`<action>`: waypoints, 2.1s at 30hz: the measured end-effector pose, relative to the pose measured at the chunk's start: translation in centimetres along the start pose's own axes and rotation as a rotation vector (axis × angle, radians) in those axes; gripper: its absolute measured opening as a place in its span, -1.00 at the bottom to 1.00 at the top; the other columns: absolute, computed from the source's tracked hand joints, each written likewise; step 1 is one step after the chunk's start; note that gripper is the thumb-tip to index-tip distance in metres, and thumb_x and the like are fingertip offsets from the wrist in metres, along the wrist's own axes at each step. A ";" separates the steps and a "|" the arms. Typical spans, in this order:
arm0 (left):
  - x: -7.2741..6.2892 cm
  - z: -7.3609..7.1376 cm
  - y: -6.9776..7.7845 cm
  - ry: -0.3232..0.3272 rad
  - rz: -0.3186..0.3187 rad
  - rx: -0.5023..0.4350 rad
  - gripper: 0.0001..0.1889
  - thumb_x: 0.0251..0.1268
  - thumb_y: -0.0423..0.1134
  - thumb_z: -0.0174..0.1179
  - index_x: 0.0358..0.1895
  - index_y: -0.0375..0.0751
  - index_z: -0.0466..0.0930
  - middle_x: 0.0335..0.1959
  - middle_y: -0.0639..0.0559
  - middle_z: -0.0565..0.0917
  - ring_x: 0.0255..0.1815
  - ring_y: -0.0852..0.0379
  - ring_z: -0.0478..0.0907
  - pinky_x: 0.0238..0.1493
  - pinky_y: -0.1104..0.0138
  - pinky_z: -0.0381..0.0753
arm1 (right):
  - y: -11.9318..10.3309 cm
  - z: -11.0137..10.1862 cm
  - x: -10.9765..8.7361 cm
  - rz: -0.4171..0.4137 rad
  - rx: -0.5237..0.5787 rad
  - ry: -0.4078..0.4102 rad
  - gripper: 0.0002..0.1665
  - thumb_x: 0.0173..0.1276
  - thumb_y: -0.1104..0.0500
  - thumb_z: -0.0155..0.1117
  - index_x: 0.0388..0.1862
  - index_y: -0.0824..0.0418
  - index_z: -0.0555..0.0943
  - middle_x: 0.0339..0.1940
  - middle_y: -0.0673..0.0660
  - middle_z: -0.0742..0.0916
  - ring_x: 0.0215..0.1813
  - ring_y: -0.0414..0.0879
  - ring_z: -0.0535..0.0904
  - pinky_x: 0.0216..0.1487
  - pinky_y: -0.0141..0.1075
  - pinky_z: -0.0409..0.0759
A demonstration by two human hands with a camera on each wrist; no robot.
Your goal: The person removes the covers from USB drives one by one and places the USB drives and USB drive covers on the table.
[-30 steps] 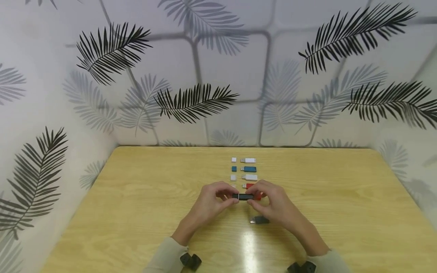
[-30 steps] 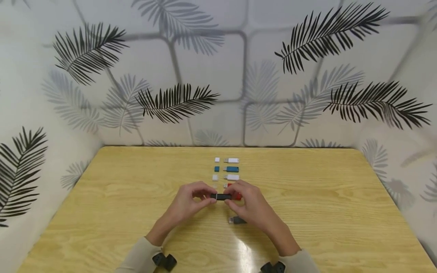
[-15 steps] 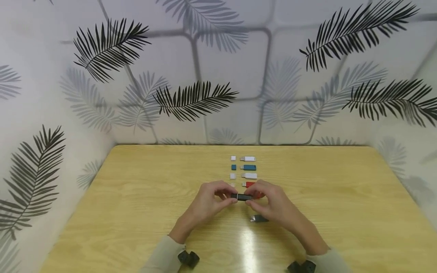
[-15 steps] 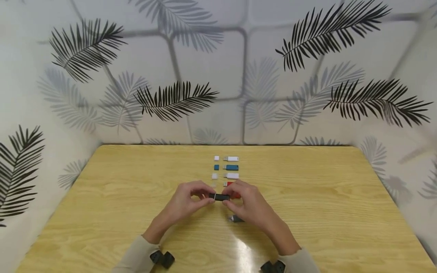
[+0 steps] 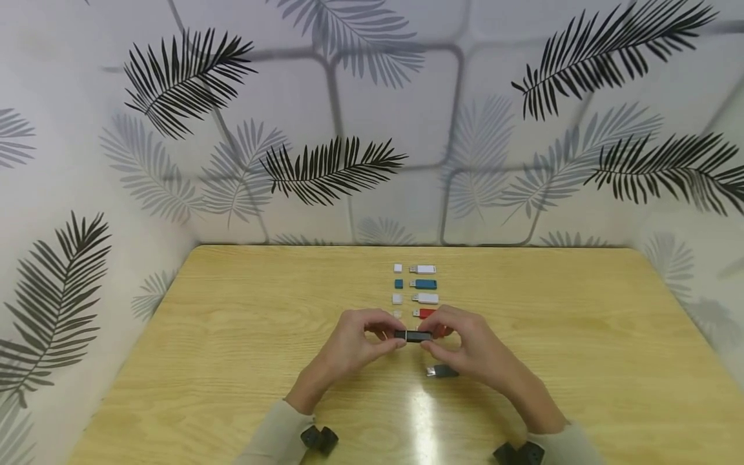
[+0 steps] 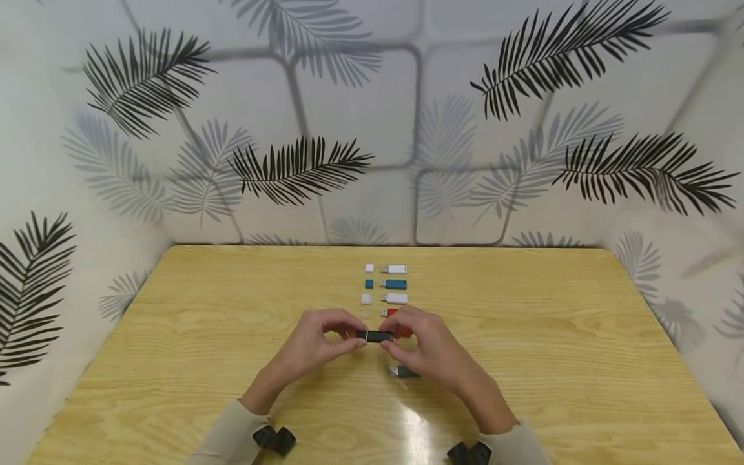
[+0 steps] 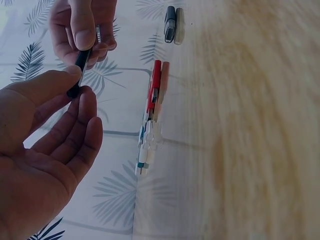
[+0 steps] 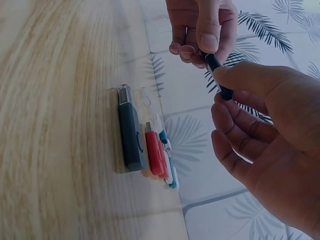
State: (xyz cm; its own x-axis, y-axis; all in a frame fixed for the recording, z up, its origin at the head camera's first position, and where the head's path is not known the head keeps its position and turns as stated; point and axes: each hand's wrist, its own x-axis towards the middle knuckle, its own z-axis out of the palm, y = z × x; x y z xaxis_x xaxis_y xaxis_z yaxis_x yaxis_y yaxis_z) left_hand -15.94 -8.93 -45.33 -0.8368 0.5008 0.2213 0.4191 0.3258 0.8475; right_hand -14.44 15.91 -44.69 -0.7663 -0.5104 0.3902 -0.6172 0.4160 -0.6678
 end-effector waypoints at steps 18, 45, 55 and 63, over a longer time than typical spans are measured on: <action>-0.2 -0.9 0.3 0.008 0.027 -0.040 -0.86 0.24 -0.29 0.49 -0.15 -0.09 0.83 -0.27 0.19 0.78 -0.28 0.24 0.68 -0.15 0.05 0.73 | -0.4 -0.1 0.2 -0.092 0.039 0.033 -0.73 0.28 0.38 0.49 -0.11 0.12 0.70 -0.20 -0.09 0.72 -0.23 -0.15 0.63 -0.20 -0.17 0.69; -0.9 -3.5 0.4 0.109 0.017 -0.132 -0.84 0.24 -0.36 0.47 -0.13 -0.15 0.82 -0.19 0.06 0.80 -0.20 0.14 0.71 -0.05 0.16 0.72 | -0.5 -3.7 -0.5 -0.129 -0.055 0.123 -0.62 0.15 0.46 0.55 -0.12 0.11 0.73 -0.18 -0.09 0.76 -0.21 -0.21 0.66 -0.14 -0.43 0.64; -0.8 -3.1 -0.3 0.103 -0.055 -0.123 -0.82 0.24 -0.28 0.48 -0.10 -0.13 0.82 -0.16 0.06 0.80 -0.18 0.14 0.73 -0.11 0.17 0.74 | 0.6 -4.7 -1.4 -0.050 -0.080 0.136 -0.68 0.18 0.42 0.54 -0.12 0.15 0.75 -0.19 -0.04 0.77 -0.21 -0.19 0.67 -0.17 -0.41 0.66; -0.4 -1.6 -0.7 0.107 -0.118 -0.126 -0.79 0.22 -0.39 0.46 -0.09 -0.33 0.80 -0.16 -0.04 0.80 -0.18 0.09 0.75 -0.13 0.35 0.72 | 1.9 -3.3 -2.0 0.063 -0.070 0.086 -0.75 0.26 0.36 0.53 -0.13 0.11 0.74 -0.19 -0.12 0.76 -0.22 -0.25 0.66 -0.18 -0.19 0.73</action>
State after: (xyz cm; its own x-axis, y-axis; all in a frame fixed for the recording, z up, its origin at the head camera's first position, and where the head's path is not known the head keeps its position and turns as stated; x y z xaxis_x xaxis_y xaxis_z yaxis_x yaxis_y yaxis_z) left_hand -16.46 -10.65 -45.19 -0.9129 0.3747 0.1619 0.2748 0.2710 0.9225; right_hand -14.67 20.16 -44.60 -0.8146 -0.4167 0.4036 -0.5760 0.4985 -0.6478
